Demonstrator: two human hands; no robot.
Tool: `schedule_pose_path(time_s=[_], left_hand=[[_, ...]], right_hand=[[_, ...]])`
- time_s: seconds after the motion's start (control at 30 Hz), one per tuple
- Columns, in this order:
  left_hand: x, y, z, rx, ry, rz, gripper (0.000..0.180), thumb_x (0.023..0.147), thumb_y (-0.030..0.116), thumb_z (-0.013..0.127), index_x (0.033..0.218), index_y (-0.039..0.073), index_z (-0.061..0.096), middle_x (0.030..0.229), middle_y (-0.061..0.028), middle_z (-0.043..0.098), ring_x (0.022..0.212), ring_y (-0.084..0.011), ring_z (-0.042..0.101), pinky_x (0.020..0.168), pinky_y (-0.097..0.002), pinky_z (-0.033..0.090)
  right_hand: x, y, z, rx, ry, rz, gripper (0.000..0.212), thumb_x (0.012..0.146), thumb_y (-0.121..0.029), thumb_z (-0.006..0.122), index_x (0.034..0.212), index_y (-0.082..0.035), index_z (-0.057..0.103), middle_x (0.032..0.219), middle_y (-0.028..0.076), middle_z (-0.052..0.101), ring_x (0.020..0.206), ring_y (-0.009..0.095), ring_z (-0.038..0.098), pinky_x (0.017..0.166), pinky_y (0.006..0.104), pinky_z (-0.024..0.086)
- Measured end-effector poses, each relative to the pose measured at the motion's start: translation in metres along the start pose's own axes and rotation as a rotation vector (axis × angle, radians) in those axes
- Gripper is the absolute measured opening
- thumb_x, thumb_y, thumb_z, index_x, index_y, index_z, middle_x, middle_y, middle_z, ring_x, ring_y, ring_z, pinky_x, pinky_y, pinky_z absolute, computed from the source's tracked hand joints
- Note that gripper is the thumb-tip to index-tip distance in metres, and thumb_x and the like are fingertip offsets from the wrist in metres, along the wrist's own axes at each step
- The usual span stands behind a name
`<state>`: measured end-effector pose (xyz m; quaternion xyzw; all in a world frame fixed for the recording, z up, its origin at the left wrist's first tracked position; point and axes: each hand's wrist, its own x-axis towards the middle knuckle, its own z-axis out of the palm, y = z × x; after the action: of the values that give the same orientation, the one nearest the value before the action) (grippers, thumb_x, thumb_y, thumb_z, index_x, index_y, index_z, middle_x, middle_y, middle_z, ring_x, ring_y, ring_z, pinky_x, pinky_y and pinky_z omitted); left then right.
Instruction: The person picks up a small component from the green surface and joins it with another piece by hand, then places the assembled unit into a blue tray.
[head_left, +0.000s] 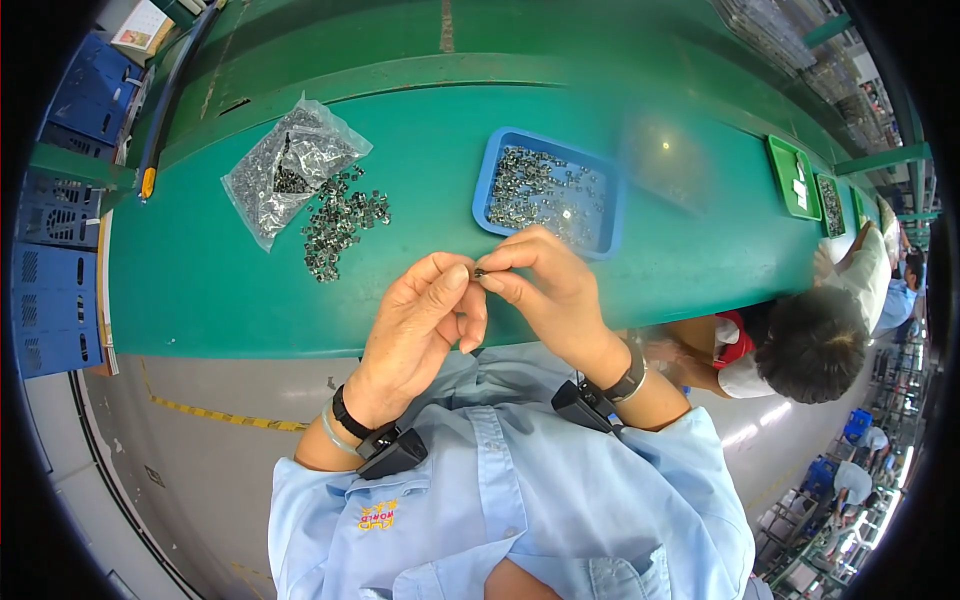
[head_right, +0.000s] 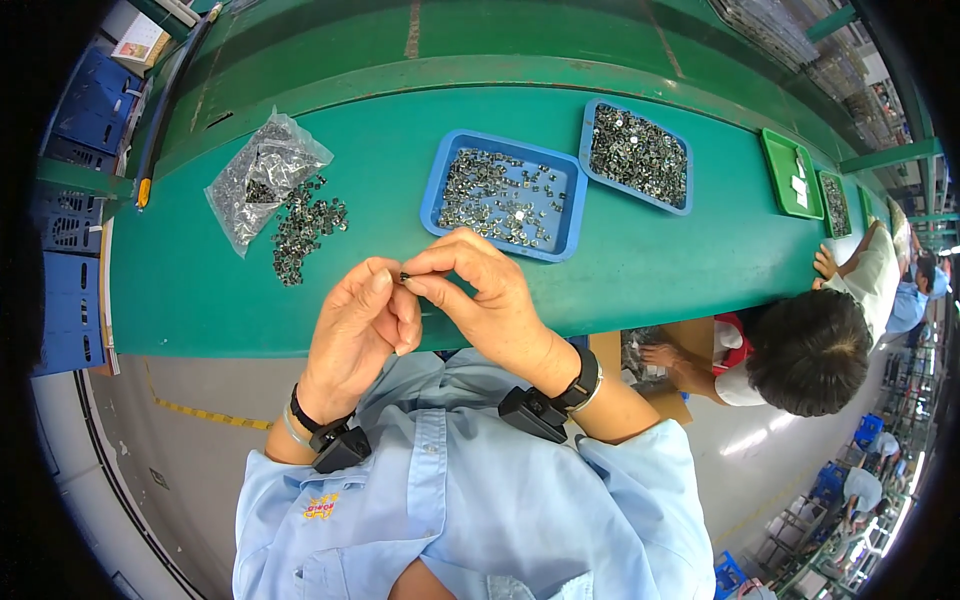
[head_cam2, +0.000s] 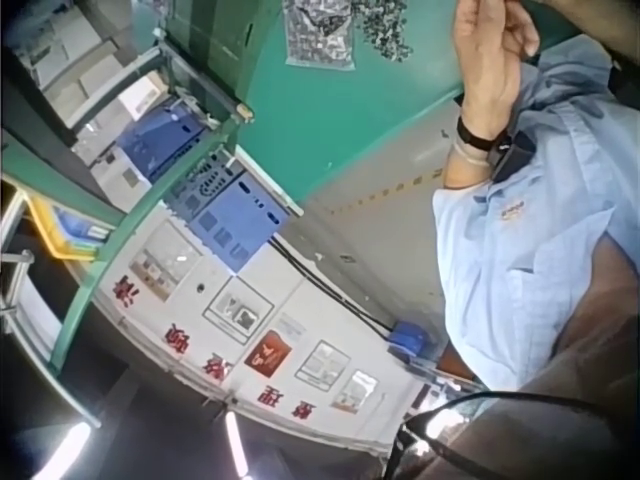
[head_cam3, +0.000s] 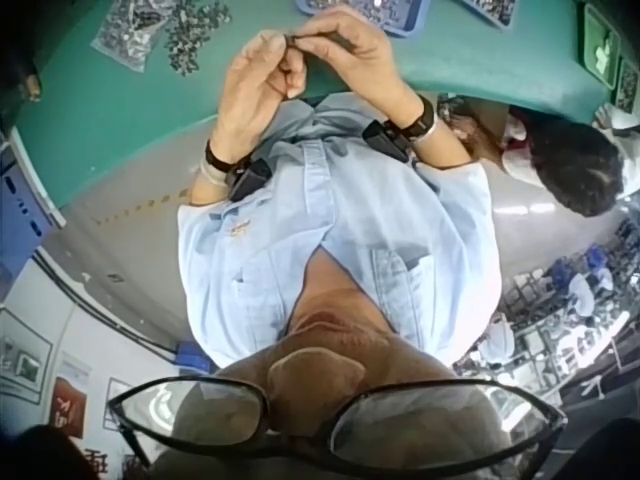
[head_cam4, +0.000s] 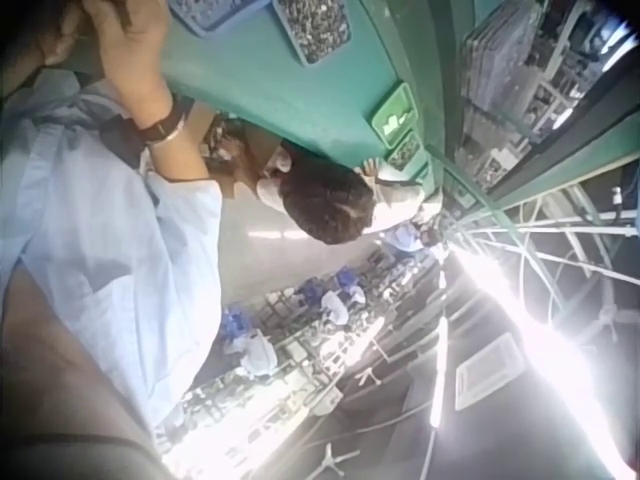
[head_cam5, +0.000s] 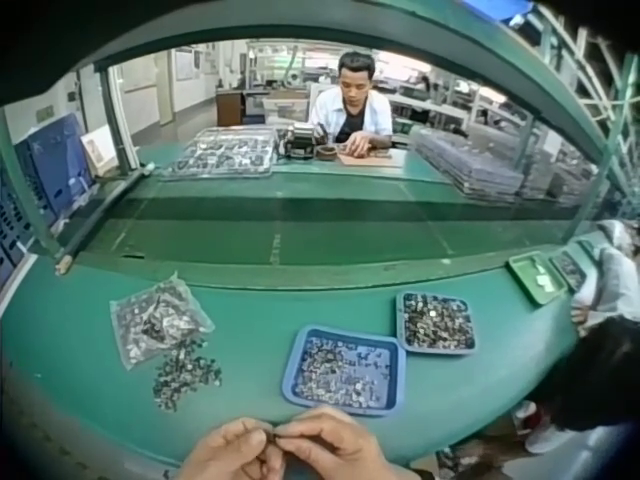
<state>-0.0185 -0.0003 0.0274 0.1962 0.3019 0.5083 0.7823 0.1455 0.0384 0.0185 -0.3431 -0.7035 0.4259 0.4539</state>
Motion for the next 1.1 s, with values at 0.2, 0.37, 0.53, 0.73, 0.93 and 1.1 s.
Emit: schedule_pose_path(time_s=[0.2,0.37,0.53,0.73,0.93,1.1], left_hand=[[-0.001,-0.002,0.0,0.048,0.025,0.018,0.015,0.093,0.018,0.055,0.099,0.004,0.055,0.072,-0.0046,0.057,0.058,-0.0114,0.053,0.049,-0.0228,0.041],[-0.001,-0.002,-0.001,0.077,0.012,0.033,0.014,0.092,0.017,0.056,0.097,0.004,0.056,0.071,-0.0039,0.058,0.059,-0.0104,0.053,0.05,-0.0224,0.041],[-0.001,-0.002,-0.002,0.11,0.023,0.048,0.013,0.092,0.017,0.056,0.095,0.004,0.056,0.071,-0.0035,0.058,0.06,-0.0095,0.054,0.05,-0.0218,0.041],[0.001,-0.001,-0.005,0.148,0.018,0.06,0.013,0.092,0.017,0.057,0.094,0.005,0.056,0.071,-0.0031,0.058,0.061,-0.0091,0.054,0.051,-0.0211,0.041],[0.006,-0.001,-0.006,0.122,0.013,0.031,0.015,0.092,0.019,0.057,0.098,0.005,0.055,0.073,-0.003,0.059,0.062,-0.009,0.054,0.053,-0.021,0.042],[0.009,0.0,-0.013,0.048,-0.004,-0.017,0.019,0.093,0.019,0.053,0.106,0.004,0.054,0.077,-0.0044,0.058,0.06,-0.0107,0.052,0.052,-0.0231,0.041]], right_hand=[[-0.002,-0.001,0.0,0.066,-0.013,0.046,0.013,0.079,-0.005,0.068,0.091,-0.006,0.063,0.088,0.005,0.06,0.083,0.017,0.057,0.072,0.0278,0.047],[-0.004,-0.001,-0.001,0.116,-0.026,0.075,0.01,0.081,-0.006,0.067,0.09,-0.005,0.063,0.089,0.005,0.06,0.083,0.016,0.057,0.073,0.0275,0.047],[-0.005,0.0,-0.001,0.138,-0.046,0.09,0.009,0.081,-0.006,0.067,0.089,-0.005,0.063,0.089,0.006,0.06,0.083,0.016,0.057,0.073,0.0276,0.047],[-0.003,0.001,0.001,0.122,-0.027,0.051,0.01,0.081,-0.002,0.066,0.09,-0.006,0.063,0.086,0.005,0.061,0.081,0.016,0.058,0.071,0.028,0.047],[0.0,-0.003,0.0,0.017,-0.01,0.001,0.012,0.078,-0.001,0.068,0.088,-0.005,0.062,0.088,0.007,0.06,0.081,0.02,0.059,0.071,0.0299,0.047],[0.018,0.001,-0.027,-0.346,0.001,-0.098,0.016,0.075,0.003,0.065,0.088,-0.004,0.062,0.089,0.009,0.061,0.084,0.023,0.059,0.071,0.0321,0.047]])
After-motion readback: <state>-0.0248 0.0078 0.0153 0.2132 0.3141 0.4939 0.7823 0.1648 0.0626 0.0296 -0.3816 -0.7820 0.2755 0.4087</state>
